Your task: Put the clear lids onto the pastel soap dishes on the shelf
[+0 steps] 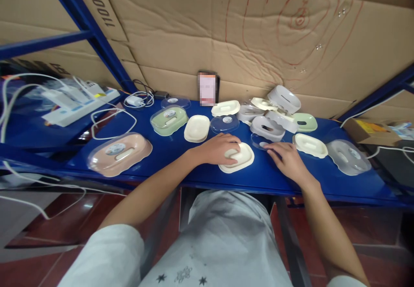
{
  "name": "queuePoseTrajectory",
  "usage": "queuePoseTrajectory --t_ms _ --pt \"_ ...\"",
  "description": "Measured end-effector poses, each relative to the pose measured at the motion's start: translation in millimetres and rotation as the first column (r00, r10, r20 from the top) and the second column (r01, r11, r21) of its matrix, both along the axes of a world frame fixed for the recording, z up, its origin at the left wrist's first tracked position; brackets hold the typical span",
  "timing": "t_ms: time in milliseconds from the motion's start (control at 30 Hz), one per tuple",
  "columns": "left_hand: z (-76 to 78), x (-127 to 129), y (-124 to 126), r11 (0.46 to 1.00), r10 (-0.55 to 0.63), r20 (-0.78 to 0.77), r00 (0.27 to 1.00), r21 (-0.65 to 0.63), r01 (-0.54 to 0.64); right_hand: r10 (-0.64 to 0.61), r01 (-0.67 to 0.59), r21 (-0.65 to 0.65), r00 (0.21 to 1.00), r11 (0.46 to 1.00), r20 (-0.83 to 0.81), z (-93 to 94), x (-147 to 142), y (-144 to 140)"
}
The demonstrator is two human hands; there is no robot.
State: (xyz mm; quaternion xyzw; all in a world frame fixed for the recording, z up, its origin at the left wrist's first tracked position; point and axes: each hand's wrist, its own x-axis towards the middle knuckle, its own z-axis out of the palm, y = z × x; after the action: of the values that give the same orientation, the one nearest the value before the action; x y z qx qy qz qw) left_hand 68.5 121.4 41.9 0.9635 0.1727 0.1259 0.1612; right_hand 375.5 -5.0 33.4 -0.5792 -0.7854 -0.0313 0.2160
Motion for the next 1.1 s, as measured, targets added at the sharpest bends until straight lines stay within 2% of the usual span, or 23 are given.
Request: queuePoseTrajectory --t_ms 100,233,300,367,467,567,633,700,767,833,933,1000,1100 --pt "0.9 -1 1 1.000 0.018 -0.002 1.000 -0.018 -0.018 0.002 -0.003 0.029 1.000 1.000 0.030 6.4 -7 6" --pt "7.1 -5 -1 0.998 0.052 -0.023 0.998 -0.032 -0.053 -0.161 0.136 0.160 0.974 0.978 0.160 10.5 -6 28" --pt "11.4 -8 -2 0.996 0.066 -0.054 0.996 -0.060 -0.069 -0.197 0.170 0.149 0.962 0.974 0.187 11.8 -5 38" --pt "15.5 -13 -2 0.990 0.057 -0.085 0.995 -0.125 -0.067 -0.188 0.168 0.139 0.971 0.976 0.146 13.8 -6 41" --pt "21.3 -24 4 0.975 0.044 -0.066 0.997 -0.214 -0.058 -0.081 0.072 0.151 0.995 0.986 0.053 18.1 -21 29" --pt "27.6 -40 17 0.972 0.073 0.039 0.997 -0.228 -0.063 0.055 -0.057 0.122 0.998 0.991 0.021 21.1 -48 9" --pt "31.8 -51 27 0.966 0.122 0.114 0.986 -0.243 -0.092 0.124 -0.125 0.082 0.992 0.989 0.020 20.4 -66 0" --pt "34.6 -59 35 0.953 0.228 0.189 0.955 -0.243 -0.180 0.200 -0.201 0.038 0.979 0.979 0.026 17.5 -80 -1" --pt "34.8 -63 41 0.930 0.359 0.260 0.896 -0.175 -0.322 0.285 -0.285 -0.003 0.958 0.958 0.038 13.4 -88 3" --pt "32.8 -63 46 0.887 0.452 0.292 0.843 -0.048 -0.459 0.356 -0.355 -0.032 0.932 0.934 0.060 8.9 -93 7" --pt "29.1 -59 52 0.819 0.529 0.246 0.812 0.105 -0.565 0.371 -0.373 -0.011 0.922 0.928 0.114 2.9 -97 10" --pt "28.5 -56 52 0.842 0.500 0.212 0.840 0.109 -0.529 0.352 -0.358 0.014 0.923 0.934 0.158 -0.4 -98 9" --pt "27.2 -53 34 0.951 0.299 0.176 0.938 0.022 -0.307 0.332 -0.343 0.026 0.922 0.939 0.200 -4.4 -100 6"
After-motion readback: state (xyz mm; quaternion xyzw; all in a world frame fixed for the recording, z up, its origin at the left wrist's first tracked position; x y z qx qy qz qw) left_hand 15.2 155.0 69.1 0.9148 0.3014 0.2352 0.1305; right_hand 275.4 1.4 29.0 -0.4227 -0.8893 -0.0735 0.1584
